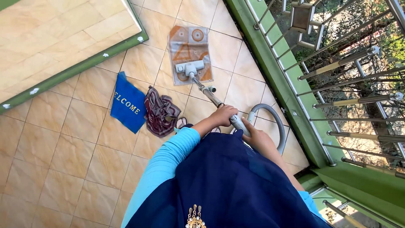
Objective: The person is vacuuming the balcony floor and then hanging a mat on the railing.
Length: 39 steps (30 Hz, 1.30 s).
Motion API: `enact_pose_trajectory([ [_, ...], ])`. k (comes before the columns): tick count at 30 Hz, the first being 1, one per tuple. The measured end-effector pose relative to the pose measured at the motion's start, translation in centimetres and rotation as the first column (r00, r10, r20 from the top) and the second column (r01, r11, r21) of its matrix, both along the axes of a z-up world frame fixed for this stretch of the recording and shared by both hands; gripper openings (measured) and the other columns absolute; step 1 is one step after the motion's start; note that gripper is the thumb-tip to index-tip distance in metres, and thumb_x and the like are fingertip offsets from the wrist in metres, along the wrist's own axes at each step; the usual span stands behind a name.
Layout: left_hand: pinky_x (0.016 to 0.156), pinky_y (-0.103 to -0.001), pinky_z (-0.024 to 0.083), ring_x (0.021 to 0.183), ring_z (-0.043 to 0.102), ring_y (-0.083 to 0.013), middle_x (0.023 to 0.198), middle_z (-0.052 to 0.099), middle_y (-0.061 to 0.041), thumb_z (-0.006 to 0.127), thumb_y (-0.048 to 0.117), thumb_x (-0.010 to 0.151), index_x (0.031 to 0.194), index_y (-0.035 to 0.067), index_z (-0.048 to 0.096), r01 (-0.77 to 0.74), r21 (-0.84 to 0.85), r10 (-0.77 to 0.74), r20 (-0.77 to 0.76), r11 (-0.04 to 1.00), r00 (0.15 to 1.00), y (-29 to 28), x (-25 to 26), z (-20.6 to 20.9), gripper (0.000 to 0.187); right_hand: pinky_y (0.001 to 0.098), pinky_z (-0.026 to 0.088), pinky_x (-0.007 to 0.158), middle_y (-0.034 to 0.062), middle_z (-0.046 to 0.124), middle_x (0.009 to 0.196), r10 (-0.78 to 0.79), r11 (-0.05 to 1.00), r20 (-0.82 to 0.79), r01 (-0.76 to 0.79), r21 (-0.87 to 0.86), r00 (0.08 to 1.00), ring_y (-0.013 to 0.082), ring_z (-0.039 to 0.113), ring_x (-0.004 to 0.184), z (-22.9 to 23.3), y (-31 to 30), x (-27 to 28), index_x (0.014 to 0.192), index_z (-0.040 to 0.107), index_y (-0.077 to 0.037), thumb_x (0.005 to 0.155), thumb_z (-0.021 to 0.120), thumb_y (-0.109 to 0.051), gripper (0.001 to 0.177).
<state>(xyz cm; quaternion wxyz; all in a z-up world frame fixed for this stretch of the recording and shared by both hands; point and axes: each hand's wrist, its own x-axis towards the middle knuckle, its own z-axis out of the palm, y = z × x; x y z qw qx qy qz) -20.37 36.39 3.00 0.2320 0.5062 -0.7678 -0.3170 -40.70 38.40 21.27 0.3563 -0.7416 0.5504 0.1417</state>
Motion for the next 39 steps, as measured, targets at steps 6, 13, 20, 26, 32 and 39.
enact_pose_trajectory([
  [6,0.090,-0.047,0.042,0.111,0.062,-0.0303,0.102,0.067,-0.004,0.076,0.013,0.063,0.100,0.019,0.064,0.226,0.131,-0.217,-0.078,0.965,0.973,-1.1,-0.9,0.6,0.040,0.0502,0.057,0.083,0.0222,0.076,0.097,-0.080,0.997,-0.088,0.081,0.014,0.993,0.0415,0.074,0.090,3.7,1.9,0.4,0.157,0.034,-0.041,0.086,0.062,-0.055,0.078],
  [13,0.090,-0.046,0.042,0.106,0.062,-0.0303,0.099,0.066,-0.003,0.078,0.014,0.060,0.102,0.019,0.064,0.348,0.104,-0.329,-0.167,0.932,0.930,1.3,5.6,-0.3,0.044,0.0502,0.057,0.084,0.0228,0.075,0.098,-0.083,0.996,-0.196,0.086,0.009,0.977,0.0417,0.074,0.091,2.4,5.4,6.7,0.157,0.033,-0.038,0.088,0.060,-0.057,0.077],
  [20,0.091,-0.045,0.042,0.105,0.061,-0.0310,0.098,0.065,-0.005,0.081,0.013,0.058,0.100,0.017,0.065,0.347,0.040,-0.340,-0.132,0.937,0.931,3.7,12.6,0.2,0.045,0.0498,0.057,0.084,0.0213,0.074,0.101,-0.164,0.986,-0.182,0.168,0.007,0.970,0.0399,0.073,0.095,4.8,8.8,14.6,0.158,0.032,-0.041,0.086,0.063,-0.054,0.080],
  [26,0.094,-0.043,0.043,0.106,0.060,-0.0312,0.099,0.065,-0.005,0.081,0.013,0.059,0.102,0.017,0.064,0.397,-0.005,-0.392,-0.174,0.918,0.904,5.2,16.0,-0.1,0.045,0.0492,0.057,0.082,0.0211,0.075,0.097,-0.196,0.981,-0.163,0.191,-0.046,0.967,0.0391,0.074,0.092,7.3,11.5,19.3,0.157,0.036,-0.037,0.087,0.061,-0.057,0.077],
  [32,0.094,-0.044,0.045,0.106,0.062,-0.0317,0.100,0.067,-0.005,0.079,0.012,0.058,0.102,0.016,0.065,0.441,-0.059,-0.445,-0.126,0.895,0.887,4.8,19.3,2.1,0.046,0.0491,0.056,0.082,0.0216,0.075,0.093,-0.226,0.973,-0.131,0.219,-0.069,0.965,0.0386,0.074,0.090,8.1,12.3,22.7,0.156,0.039,-0.038,0.089,0.059,-0.057,0.073],
  [39,0.090,-0.043,0.048,0.102,0.064,-0.0334,0.099,0.069,-0.007,0.077,0.014,0.062,0.101,0.015,0.065,0.520,-0.008,-0.513,-0.182,0.854,0.839,1.3,20.6,-0.7,0.041,0.0491,0.056,0.086,0.0231,0.075,0.098,-0.228,0.974,-0.159,0.226,-0.030,0.961,0.0393,0.074,0.093,5.6,9.6,24.0,0.157,0.037,-0.039,0.091,0.057,-0.055,0.072],
])
